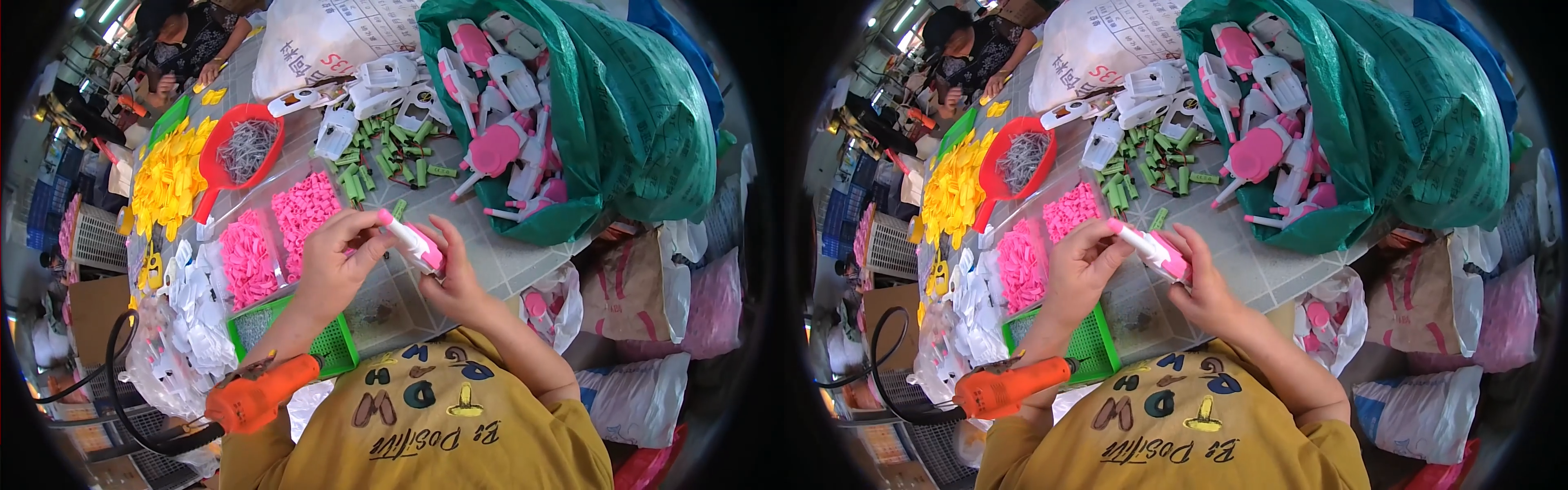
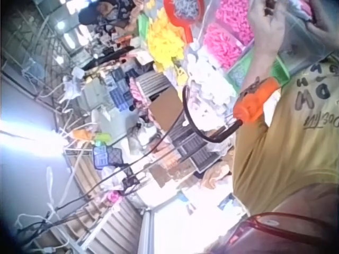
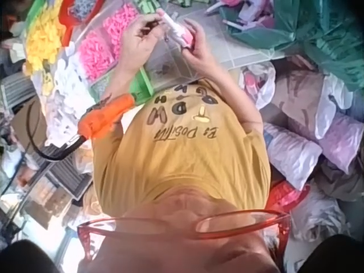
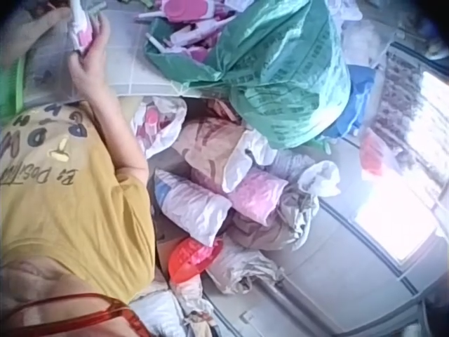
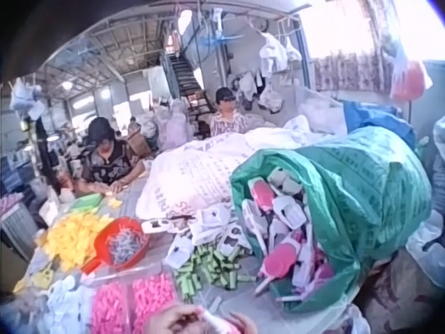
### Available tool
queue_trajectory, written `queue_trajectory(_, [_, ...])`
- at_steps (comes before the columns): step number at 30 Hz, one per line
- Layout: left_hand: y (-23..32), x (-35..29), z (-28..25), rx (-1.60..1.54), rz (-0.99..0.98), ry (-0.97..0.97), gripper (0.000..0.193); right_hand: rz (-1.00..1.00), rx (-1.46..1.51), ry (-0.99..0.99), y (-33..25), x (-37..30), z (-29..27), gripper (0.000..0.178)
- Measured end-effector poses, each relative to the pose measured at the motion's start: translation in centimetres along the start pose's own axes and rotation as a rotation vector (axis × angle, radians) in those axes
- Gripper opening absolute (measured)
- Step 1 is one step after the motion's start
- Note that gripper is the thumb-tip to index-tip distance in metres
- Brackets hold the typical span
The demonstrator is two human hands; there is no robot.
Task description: Assembling plastic toy walkie-talkies by fitting internal components and shells together using an electric screwdriver.
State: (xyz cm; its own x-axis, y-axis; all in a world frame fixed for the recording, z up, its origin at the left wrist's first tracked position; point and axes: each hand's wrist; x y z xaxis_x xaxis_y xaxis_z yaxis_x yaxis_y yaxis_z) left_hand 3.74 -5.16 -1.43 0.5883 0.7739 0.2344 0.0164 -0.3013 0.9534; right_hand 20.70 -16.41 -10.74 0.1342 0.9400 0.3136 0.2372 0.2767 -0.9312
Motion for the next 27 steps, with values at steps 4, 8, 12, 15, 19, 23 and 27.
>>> queue_trajectory(4, [0.0, 0.1, -1.1, -0.098, 0.020, -0.108, 0.026, -0.096, -0.049, -0.049, -1.2, 0.2, -1.2, 0.093])
queue_trajectory(8, [0.2, 0.4, -2.1, 0.031, 0.128, -0.235, 0.021, -0.121, -0.099, -0.127, -1.6, 0.2, -1.8, 0.095])
queue_trajectory(12, [1.1, 0.3, -2.3, 0.172, 0.172, -0.281, 0.016, -0.124, -0.115, -0.124, -1.6, -0.1, -1.7, 0.094])
queue_trajectory(15, [1.2, 0.1, -2.9, 0.219, 0.184, -0.312, 0.016, -0.100, -0.063, -0.148, -1.6, -0.3, -1.4, 0.091])
queue_trajectory(19, [0.1, -0.7, -3.8, 0.250, 0.219, -0.286, 0.025, -0.080, -0.088, -0.208, -2.3, -0.1, -0.5, 0.083])
queue_trajectory(23, [-0.6, -2.0, -4.0, 0.136, -0.041, -0.184, 0.052, 0.512, 0.703, -0.167, -3.4, -0.4, 0.9, 0.082])
queue_trajectory(27, [-1.1, -3.6, -8.9, 0.472, 0.052, 0.020, 0.032, 0.595, 0.936, -0.133, -4.1, 1.2, 0.1, 0.088])
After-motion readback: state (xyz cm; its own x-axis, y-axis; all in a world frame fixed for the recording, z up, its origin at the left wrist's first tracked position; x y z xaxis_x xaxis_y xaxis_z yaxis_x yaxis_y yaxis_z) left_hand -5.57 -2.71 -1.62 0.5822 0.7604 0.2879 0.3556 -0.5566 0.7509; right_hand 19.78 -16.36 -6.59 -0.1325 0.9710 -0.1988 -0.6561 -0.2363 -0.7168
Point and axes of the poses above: each hand's wrist, its own x-axis towards the middle knuckle, its own z-axis out of the palm, y = z × x, and after that the axes turned 8 degrees about -x, right-handed
